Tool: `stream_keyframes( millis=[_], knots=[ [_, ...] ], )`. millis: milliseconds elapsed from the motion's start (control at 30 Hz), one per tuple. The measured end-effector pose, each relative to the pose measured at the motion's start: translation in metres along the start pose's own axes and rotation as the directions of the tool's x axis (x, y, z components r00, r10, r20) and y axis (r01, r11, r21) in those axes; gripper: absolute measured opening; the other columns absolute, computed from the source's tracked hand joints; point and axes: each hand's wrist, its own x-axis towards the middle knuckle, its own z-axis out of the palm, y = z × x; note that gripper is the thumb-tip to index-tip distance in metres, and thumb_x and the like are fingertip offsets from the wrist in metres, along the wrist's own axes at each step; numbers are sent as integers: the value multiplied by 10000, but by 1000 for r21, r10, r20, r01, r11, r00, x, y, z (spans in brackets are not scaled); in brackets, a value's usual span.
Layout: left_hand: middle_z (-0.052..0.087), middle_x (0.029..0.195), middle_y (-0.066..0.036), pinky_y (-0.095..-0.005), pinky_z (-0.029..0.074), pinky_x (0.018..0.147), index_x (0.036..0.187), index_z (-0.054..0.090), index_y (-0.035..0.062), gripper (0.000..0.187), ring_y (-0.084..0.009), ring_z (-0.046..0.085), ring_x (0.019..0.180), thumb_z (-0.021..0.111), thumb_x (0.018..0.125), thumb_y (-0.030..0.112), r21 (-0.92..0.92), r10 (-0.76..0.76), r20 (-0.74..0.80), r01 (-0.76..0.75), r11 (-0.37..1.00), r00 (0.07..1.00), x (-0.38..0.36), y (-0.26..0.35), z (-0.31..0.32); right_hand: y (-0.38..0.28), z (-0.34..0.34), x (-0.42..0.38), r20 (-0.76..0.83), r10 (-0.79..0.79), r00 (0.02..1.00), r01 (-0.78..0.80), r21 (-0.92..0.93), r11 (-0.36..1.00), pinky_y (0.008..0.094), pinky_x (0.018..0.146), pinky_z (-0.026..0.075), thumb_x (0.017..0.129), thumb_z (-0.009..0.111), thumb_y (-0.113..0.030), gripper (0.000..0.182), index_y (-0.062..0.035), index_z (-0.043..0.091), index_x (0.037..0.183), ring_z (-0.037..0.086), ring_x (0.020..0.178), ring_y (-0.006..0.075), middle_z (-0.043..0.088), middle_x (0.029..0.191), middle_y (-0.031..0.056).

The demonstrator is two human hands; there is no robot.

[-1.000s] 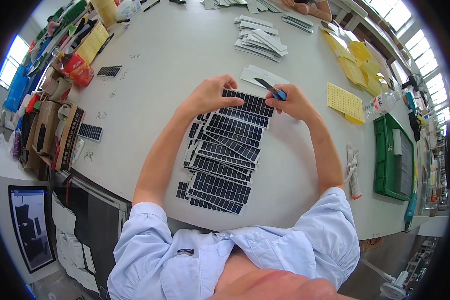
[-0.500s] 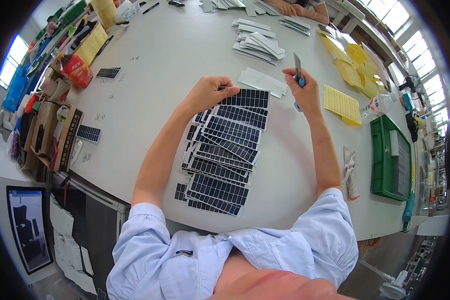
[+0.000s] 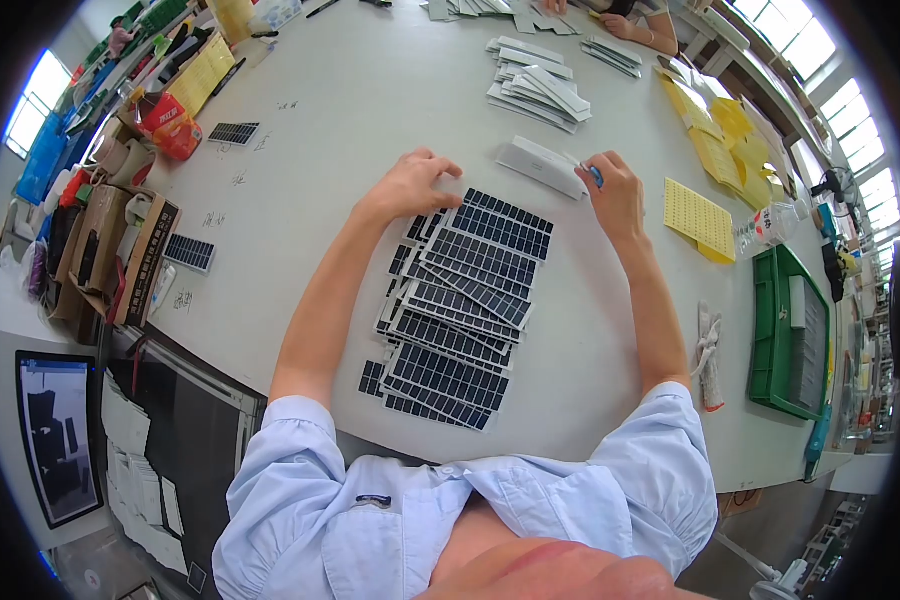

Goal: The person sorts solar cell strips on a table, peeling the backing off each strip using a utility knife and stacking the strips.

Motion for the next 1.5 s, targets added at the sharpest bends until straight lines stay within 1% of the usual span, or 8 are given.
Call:
stream_keyframes(
  millis=[267,467,700,1000,1200,1267,1333,1500],
  knots=[
    [596,1117,-118,-372,496,894,1022,684,56,252,-253,577,1061,718,844,231,-177,24,16,-21,984,1000,6,0,5,-21,-12,-4,553,15,833,-110,138,984,340,793,505,774,791,-273,377,-90,689,1087,628,952,206,664,1020,63],
    [603,1105,-117,-355,528,811,997,693,57,224,-226,627,949,703,864,237,-231,-11,-48,0,973,999,8,0,10,-43,-10,-9,667,65,742,-114,30,993,379,908,474,690,829,-199,484,-84,640,1119,601,1089,268,649,1122,77],
    [605,1140,-116,-386,453,976,1077,686,90,336,-280,549,1151,730,826,309,-24,164,-153,-169,985,974,3,12,17,-43,-9,-11,573,60,818,-119,66,991,369,887,479,701,820,-157,417,-75,656,1076,601,1065,263,652,1113,85],
    [646,1097,-98,-396,484,919,1076,674,93,490,-278,602,1080,769,752,449,-42,225,-209,-238,970,952,-7,42,2,-42,-24,-1,603,117,789,-375,322,869,249,554,434,863,711,-141,178,-26,679,996,517,576,90,587,670,0],
    [647,1122,-110,-372,496,862,1105,641,79,520,-286,628,1031,777,755,439,-174,71,-207,-108,979,976,-4,38,-5,-35,-25,-1,499,145,854,-432,525,733,209,528,399,901,678,-117,110,-20,669,951,521,587,54,557,681,-29],
    [639,1130,-130,-372,496,866,1137,622,68,514,-275,627,1037,769,777,403,-93,22,-241,-46,995,970,-1,21,-9,-22,-17,2,411,188,892,-380,456,805,253,540,428,891,681,-121,112,-20,657,932,549,576,86,598,705,9],
    [594,1203,-140,-387,476,943,1192,607,78,535,-287,568,1137,758,790,397,-84,-21,-148,8,996,989,-3,16,-7,-13,-9,3,12,110,994,-111,147,983,361,624,484,879,679,-160,118,-47,654,895,627,657,250,662,812,93],
    [504,1308,-137,-431,388,1080,1235,601,108,534,-324,411,1289,770,777,322,8,62,1,-62,998,998,0,12,8,0,7,-5,10,7,1000,-6,-104,995,395,704,495,887,664,-173,123,-54,662,918,642,788,319,664,918,101]
  ],
)
